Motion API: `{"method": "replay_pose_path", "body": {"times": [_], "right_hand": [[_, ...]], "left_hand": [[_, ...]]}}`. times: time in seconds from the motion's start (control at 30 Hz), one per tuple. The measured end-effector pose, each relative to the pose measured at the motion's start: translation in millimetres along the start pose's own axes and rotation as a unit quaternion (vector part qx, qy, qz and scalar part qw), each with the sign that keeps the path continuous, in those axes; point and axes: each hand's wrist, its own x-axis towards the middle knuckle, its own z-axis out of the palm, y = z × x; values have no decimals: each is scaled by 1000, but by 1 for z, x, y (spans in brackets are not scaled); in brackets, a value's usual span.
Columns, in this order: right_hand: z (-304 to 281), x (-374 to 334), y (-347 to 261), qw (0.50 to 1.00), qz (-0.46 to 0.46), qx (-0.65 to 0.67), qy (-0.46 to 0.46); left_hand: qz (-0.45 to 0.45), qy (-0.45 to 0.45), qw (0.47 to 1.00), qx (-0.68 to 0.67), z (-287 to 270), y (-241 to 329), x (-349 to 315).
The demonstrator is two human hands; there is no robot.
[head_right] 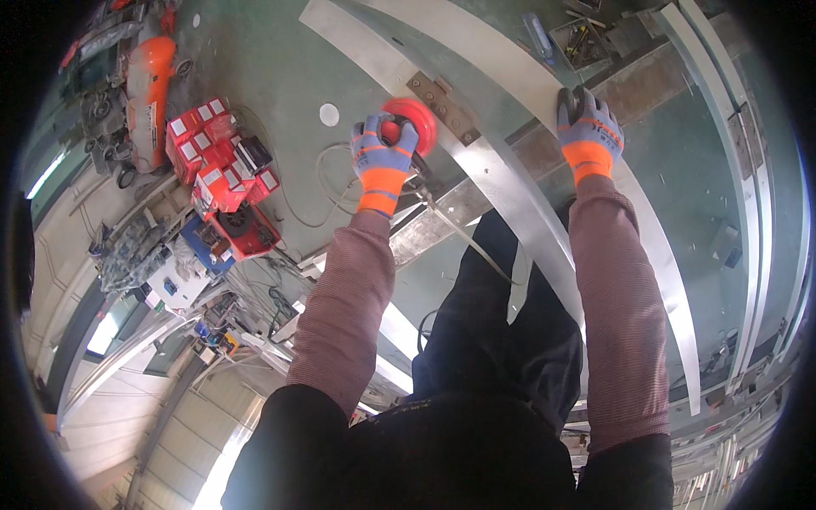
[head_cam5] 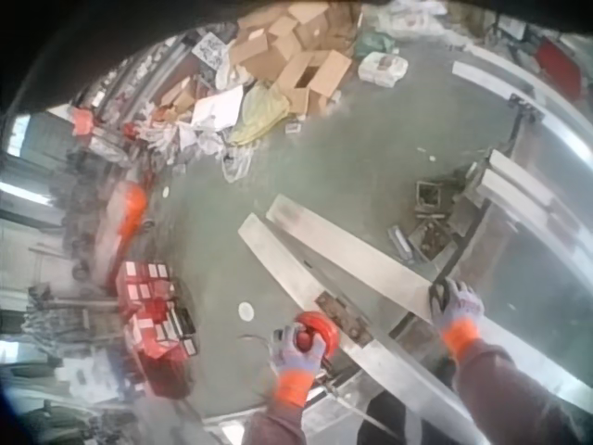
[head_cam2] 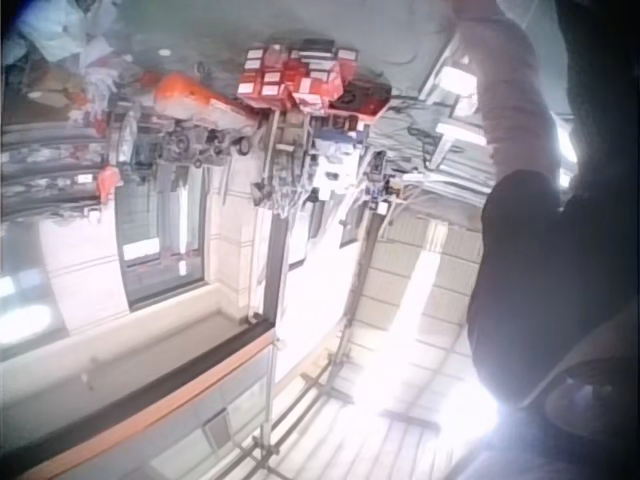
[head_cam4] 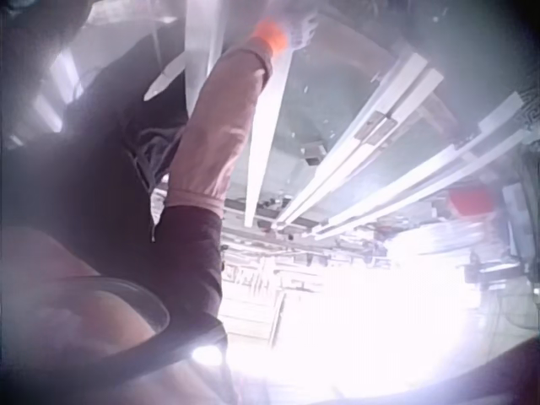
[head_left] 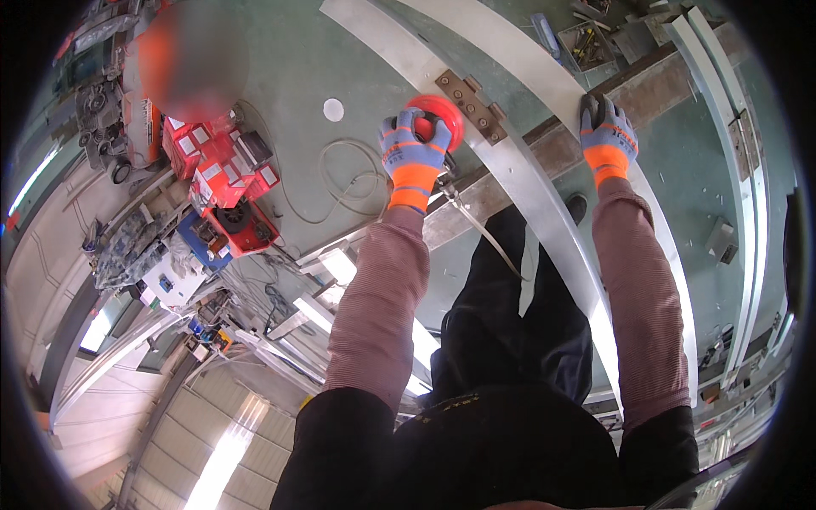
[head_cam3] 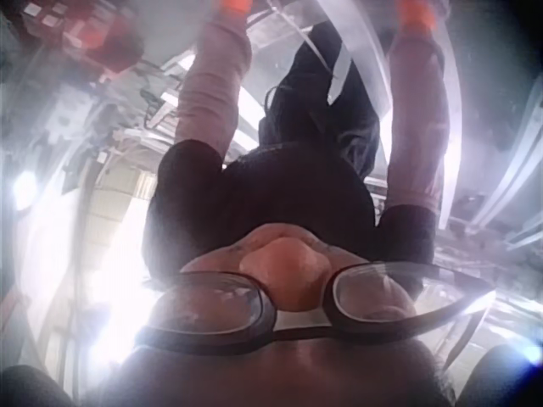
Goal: The person uses a handheld orbital sander to smooth the surface of a long, curved metal piece. They reposition the piece multiple times to access different sections, including flipping it over to sand the underside.
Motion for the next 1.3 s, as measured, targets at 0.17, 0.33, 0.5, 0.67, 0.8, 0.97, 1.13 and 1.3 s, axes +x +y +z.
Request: {"method": "replay_pose_path", "body": {"times": [0.17,0.33,0.5,0.67,0.8,0.97,1.13,1.3], "right_hand": [[4,1,3,1000,-9,-4,16],[6,3,4,1000,-16,-7,25],[1,0,3,1000,-9,5,20],[-6,1,8,990,-81,112,19],[10,20,101,916,-120,378,61],[11,-79,256,839,-28,529,122],[-24,-303,384,930,130,315,141],[-11,-529,433,791,327,481,190]], "left_hand": [[16,-31,999,7,9,10,-40],[21,-58,998,-5,18,25,-85],[69,-70,995,21,33,34,-144],[120,-121,985,-4,40,51,-207],[206,-160,965,-25,62,88,-262],[291,-264,920,-2,90,119,-324],[354,-403,842,57,91,141,-390],[371,-430,822,44,103,141,-421]]}}
